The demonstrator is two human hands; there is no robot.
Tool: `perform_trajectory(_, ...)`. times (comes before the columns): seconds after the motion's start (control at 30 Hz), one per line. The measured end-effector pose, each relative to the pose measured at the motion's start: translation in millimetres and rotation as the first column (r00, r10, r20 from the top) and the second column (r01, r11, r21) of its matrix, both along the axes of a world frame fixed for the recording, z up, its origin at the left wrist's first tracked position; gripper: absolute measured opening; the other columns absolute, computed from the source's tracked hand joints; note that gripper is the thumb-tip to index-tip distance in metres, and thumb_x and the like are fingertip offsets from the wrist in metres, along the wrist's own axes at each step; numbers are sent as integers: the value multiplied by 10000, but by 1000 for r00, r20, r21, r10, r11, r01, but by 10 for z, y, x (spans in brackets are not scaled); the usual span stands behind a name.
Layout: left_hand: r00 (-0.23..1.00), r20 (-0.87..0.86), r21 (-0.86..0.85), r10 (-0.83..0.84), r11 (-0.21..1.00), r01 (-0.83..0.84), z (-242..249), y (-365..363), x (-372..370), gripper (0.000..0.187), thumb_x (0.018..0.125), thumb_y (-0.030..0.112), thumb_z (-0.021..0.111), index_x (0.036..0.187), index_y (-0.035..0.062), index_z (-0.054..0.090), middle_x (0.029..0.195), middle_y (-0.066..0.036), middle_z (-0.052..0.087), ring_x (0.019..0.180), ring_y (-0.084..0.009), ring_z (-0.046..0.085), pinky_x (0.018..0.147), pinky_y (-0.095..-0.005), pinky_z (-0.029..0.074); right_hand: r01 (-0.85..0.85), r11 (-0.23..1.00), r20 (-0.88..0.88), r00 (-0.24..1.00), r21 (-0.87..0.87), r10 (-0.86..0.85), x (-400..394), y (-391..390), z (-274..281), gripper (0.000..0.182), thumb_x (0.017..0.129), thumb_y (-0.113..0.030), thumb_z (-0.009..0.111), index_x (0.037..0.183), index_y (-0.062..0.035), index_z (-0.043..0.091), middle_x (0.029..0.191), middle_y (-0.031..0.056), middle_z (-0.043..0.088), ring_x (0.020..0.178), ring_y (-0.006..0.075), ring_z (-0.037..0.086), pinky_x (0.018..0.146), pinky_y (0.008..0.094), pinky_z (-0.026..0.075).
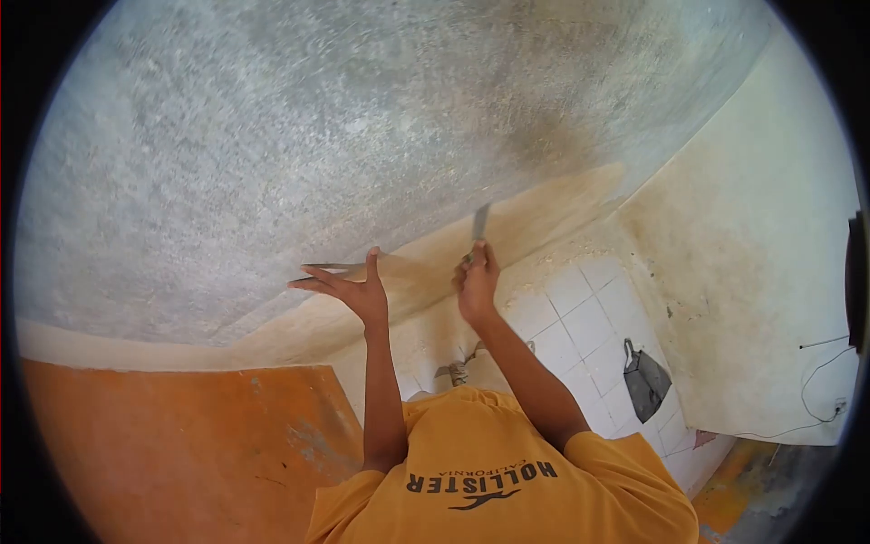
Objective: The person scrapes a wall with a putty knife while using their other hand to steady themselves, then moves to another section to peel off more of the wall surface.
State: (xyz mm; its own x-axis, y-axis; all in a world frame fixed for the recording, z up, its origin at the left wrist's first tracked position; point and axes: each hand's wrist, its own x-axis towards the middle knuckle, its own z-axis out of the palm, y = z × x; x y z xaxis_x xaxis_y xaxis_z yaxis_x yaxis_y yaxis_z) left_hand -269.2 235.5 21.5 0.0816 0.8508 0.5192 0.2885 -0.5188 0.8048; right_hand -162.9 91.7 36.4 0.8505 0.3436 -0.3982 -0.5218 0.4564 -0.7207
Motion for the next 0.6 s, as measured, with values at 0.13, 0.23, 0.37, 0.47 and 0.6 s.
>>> perform_trajectory(0.13,994,92,-11,-50,999,52,-29,24,-45,1327,826,367,887,1655,146,-126,1608,-291,-367,1508,-512,-271,1221,-668,42,39,999,24,999,-1,-39,-37,121,-64,198,1091,-314,526,1154,-126,533,691,-42,419,517,62,362,435,246,254)
perform_trajectory(0.23,998,51,-1,-29,1000,29,-80,72,-14,1360,835,400,873,1634,138,-196,1585,-314,-390,1495,-517,-298,1209,-679,35,35,999,-8,999,-16,-35,-207,211,25,184,1091,-317,530,1138,-139,526,682,-43,414,522,62,373,434,245,264)
perform_trajectory(0.37,999,8,-111,-49,993,50,-109,95,-34,1405,829,493,853,1608,121,-256,1569,-325,-408,1478,-523,-328,1173,-730,-10,144,990,56,988,9,-144,411,133,-325,180,1087,-329,546,1110,-153,518,674,-44,413,515,64,385,420,245,282)
perform_trajectory(0.47,999,31,-212,-9,977,16,-43,85,53,1401,830,506,850,1612,108,-241,1575,-319,-403,1486,-513,-322,1176,-725,-20,92,996,53,994,4,-92,22,239,-59,185,1092,-337,533,1083,-154,509,674,-44,414,506,65,372,416,245,276)
perform_trajectory(0.6,993,119,-169,15,986,5,-57,86,95,1352,861,488,827,1618,104,-225,1588,-299,-396,1497,-495,-313,1195,-700,-17,50,993,-40,998,109,-46,-80,175,-4,193,1094,-341,525,1105,-149,508,684,-40,413,501,68,362,418,241,266)
